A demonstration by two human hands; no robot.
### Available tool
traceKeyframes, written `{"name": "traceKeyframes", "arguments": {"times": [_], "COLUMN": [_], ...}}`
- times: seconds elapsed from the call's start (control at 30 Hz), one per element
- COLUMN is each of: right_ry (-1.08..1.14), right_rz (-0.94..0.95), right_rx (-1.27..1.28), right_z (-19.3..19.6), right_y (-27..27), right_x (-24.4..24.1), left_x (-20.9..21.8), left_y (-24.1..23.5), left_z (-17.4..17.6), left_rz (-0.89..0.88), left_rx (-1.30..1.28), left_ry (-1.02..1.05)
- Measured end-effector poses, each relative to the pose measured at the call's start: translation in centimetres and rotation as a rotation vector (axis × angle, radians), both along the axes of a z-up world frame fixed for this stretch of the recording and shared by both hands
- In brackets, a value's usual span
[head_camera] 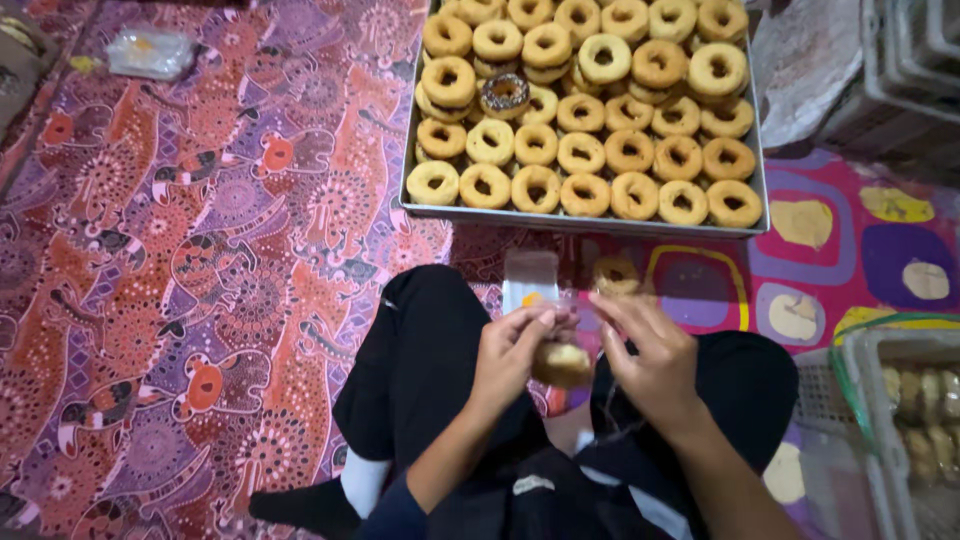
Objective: The person sits on a patterned floor mat and repeatedly picks donuts from metal trays, places them into small clear plastic bags, and sets the filled bags aside. The donuts include plain and chocolate-sprinkled varieties.
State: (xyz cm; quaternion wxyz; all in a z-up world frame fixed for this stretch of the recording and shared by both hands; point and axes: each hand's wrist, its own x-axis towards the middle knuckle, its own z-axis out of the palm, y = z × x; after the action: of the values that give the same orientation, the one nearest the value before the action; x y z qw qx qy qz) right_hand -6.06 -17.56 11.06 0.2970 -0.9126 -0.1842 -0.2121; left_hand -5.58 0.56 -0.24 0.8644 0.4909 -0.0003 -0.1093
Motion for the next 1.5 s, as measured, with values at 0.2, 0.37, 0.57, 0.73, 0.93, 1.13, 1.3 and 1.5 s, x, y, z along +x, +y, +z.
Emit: {"name": "traceKeyframes", "arguments": {"times": [0.2,0.37,0.57,0.73,0.93,1.13,1.3,1.5], "right_ry": [-0.112,-0.224,0.491,0.608,1.054,1.080,0.814,1.115], "right_rz": [0.342,0.306,-0.148,0.635,0.395,0.437,0.330,0.153], "right_rx": [-0.570,-0.506,-1.018,-0.081,1.234,1.509,1.005,0.976], "right_z": [1.9,-0.4,-4.3,-8.5,-10.5,-12.7,-14.9,-23.0], "right_y": [-0.5,-5.0,-9.9,-5.9,-1.0,3.0,6.9,10.6], "right_x": [-0.9,-0.6,-1.4,-5.6,-5.8,-3.7,3.6,1.7], "left_x": [-2.3,-3.3,-2.2,-3.3,-4.8,-6.1,-4.0,-7.6], "left_y": [0.5,2.4,7.8,2.6,1.3,1.7,8.7,11.8], "left_z": [5.5,11.2,13.3,9.1,4.3,0.2,-1.3,-6.9], "left_rz": [-0.255,-0.374,-0.508,-0.626,-0.119,0.466,0.750,0.595], "left_rx": [0.891,1.033,0.588,0.683,-0.287,0.190,0.697,0.834], "left_ry": [-0.408,-0.472,-0.627,-1.076,0.085,-0.247,-0.329,0.153]}}
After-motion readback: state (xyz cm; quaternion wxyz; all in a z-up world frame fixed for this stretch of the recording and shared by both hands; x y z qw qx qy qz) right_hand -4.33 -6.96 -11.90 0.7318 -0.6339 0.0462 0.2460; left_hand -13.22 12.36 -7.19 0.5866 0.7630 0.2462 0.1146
